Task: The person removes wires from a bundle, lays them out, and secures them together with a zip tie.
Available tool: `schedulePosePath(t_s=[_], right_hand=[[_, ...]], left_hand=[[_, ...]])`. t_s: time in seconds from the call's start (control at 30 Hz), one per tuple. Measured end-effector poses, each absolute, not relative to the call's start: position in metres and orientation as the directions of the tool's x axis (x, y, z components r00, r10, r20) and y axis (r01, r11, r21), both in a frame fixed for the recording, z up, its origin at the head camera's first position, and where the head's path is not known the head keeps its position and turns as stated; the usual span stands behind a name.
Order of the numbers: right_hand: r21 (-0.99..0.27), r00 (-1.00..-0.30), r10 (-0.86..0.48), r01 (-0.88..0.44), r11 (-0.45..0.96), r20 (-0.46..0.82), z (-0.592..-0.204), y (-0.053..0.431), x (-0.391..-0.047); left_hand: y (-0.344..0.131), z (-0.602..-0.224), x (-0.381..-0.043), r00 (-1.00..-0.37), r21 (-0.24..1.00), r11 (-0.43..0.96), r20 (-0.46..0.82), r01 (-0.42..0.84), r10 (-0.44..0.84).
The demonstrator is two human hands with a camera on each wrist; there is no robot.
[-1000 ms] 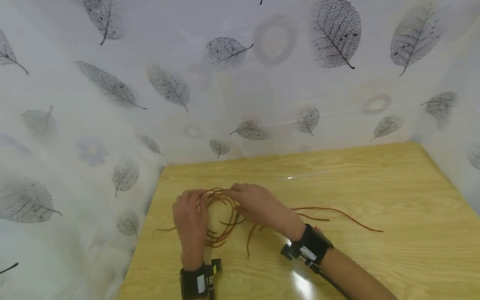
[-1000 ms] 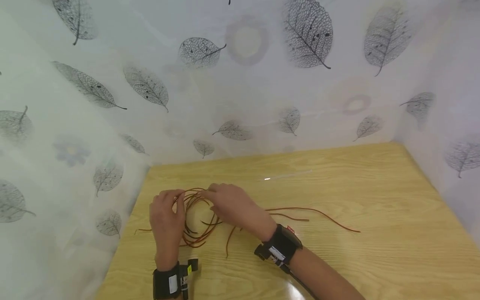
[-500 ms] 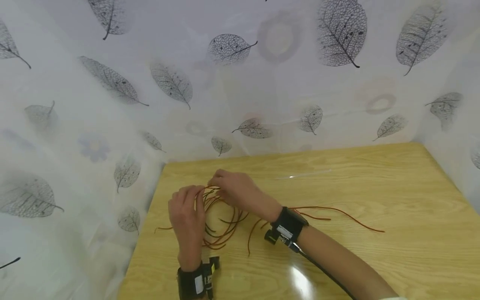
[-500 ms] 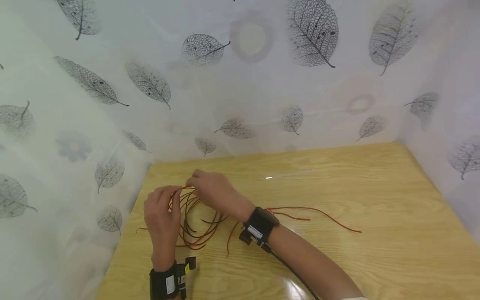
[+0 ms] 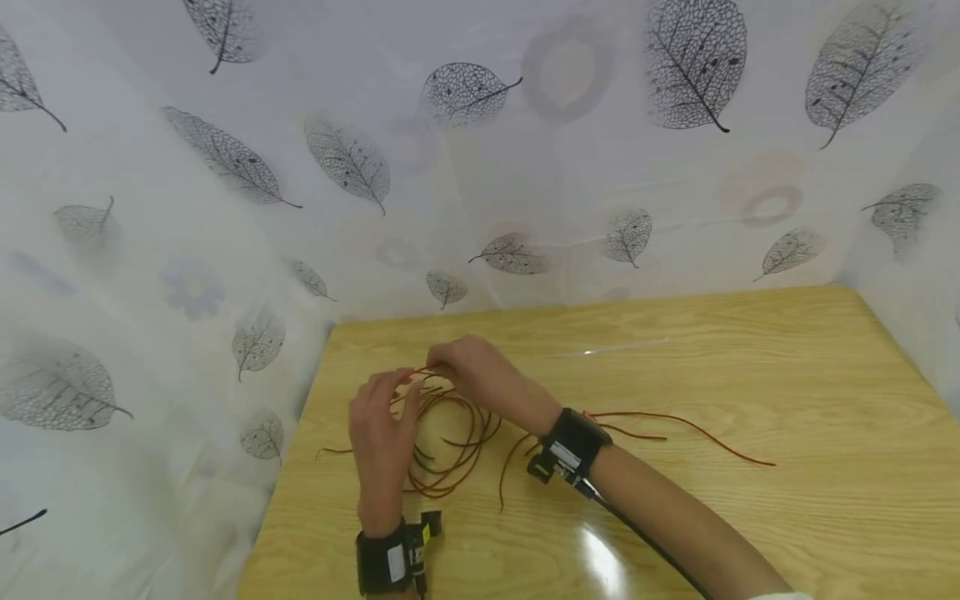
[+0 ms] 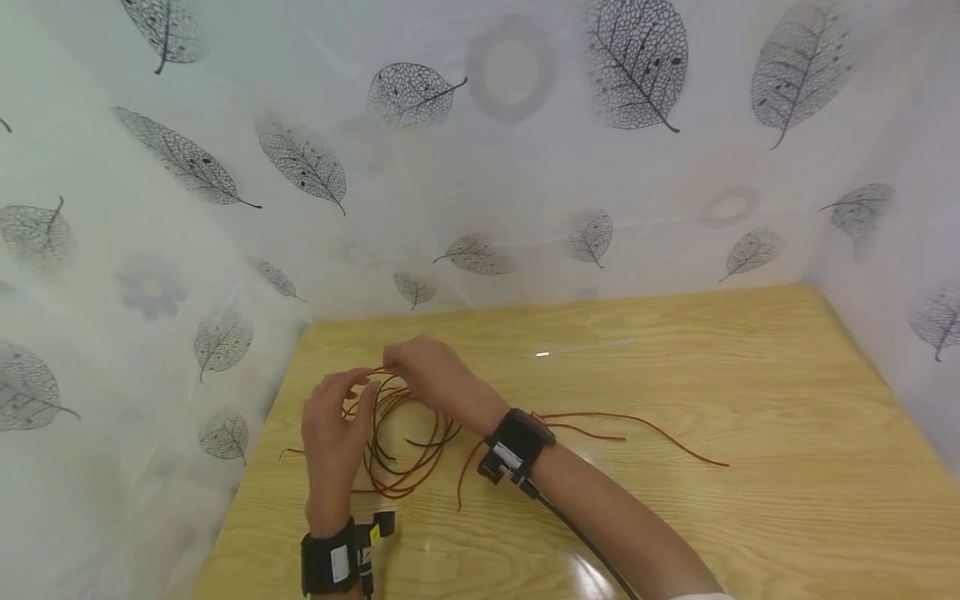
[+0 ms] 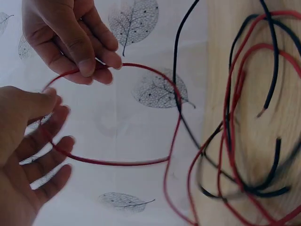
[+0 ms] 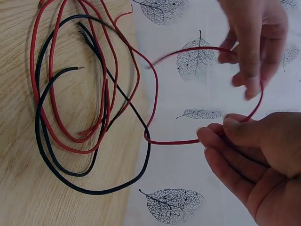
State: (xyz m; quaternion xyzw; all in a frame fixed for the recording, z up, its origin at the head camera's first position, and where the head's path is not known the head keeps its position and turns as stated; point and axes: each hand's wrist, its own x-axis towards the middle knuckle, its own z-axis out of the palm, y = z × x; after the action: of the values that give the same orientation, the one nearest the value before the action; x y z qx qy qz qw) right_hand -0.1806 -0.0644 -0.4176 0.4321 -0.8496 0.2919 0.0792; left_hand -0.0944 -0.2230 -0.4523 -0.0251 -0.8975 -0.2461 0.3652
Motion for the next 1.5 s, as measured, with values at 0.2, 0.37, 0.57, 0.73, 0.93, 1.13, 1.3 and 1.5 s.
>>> schedulePosePath(t_s=[0.2, 0.37, 0.57, 0.73, 0.93, 1.13, 1.3, 1.5], right_hand=[[-0.468, -0.624, -0.644, -0.773, 0.428, 0.442, -0.415, -0.058, -0.180], [-0.523, -0.649, -0.600, -0.751, 0.404, 0.468, -0.409, -0.051, -0.180], [-0.588, -0.664, -0.529, -0.736, 0.336, 0.529, -0.399, -0.035, -0.183], [-0.620, -0.693, -0.451, -0.714, 0.325, 0.562, -0.395, -0.015, -0.190], [-0.648, -0.712, -0.334, -0.701, 0.297, 0.618, -0.391, 0.012, -0.197], [-0.682, -0.741, -0.239, -0.671, 0.291, 0.627, -0.388, 0.040, -0.201], [-0.694, -0.777, -0.205, -0.626, 0.357, 0.595, -0.385, 0.070, -0.200], [-0.662, -0.785, -0.140, -0.591, 0.461, 0.604, -0.387, 0.115, -0.195]], left_hand=[[-0.230, -0.487, -0.105, -0.831, 0.515, 0.853, 0.508, 0.084, -0.226], [-0.236, -0.513, -0.109, -0.876, 0.513, 0.859, 0.410, -0.008, -0.253], [-0.243, -0.528, -0.107, -0.898, 0.449, 0.893, 0.385, -0.020, -0.213], [-0.253, -0.530, -0.105, -0.890, 0.433, 0.900, 0.391, -0.046, -0.233], [-0.266, -0.529, -0.098, -0.887, 0.463, 0.879, 0.350, -0.116, -0.301], [-0.278, -0.525, -0.090, -0.886, 0.516, 0.838, 0.286, -0.178, -0.364], [-0.285, -0.527, -0.086, -0.891, 0.522, 0.828, 0.248, -0.207, -0.379], [-0.292, -0.523, -0.083, -0.880, 0.532, 0.823, 0.270, -0.201, -0.390]])
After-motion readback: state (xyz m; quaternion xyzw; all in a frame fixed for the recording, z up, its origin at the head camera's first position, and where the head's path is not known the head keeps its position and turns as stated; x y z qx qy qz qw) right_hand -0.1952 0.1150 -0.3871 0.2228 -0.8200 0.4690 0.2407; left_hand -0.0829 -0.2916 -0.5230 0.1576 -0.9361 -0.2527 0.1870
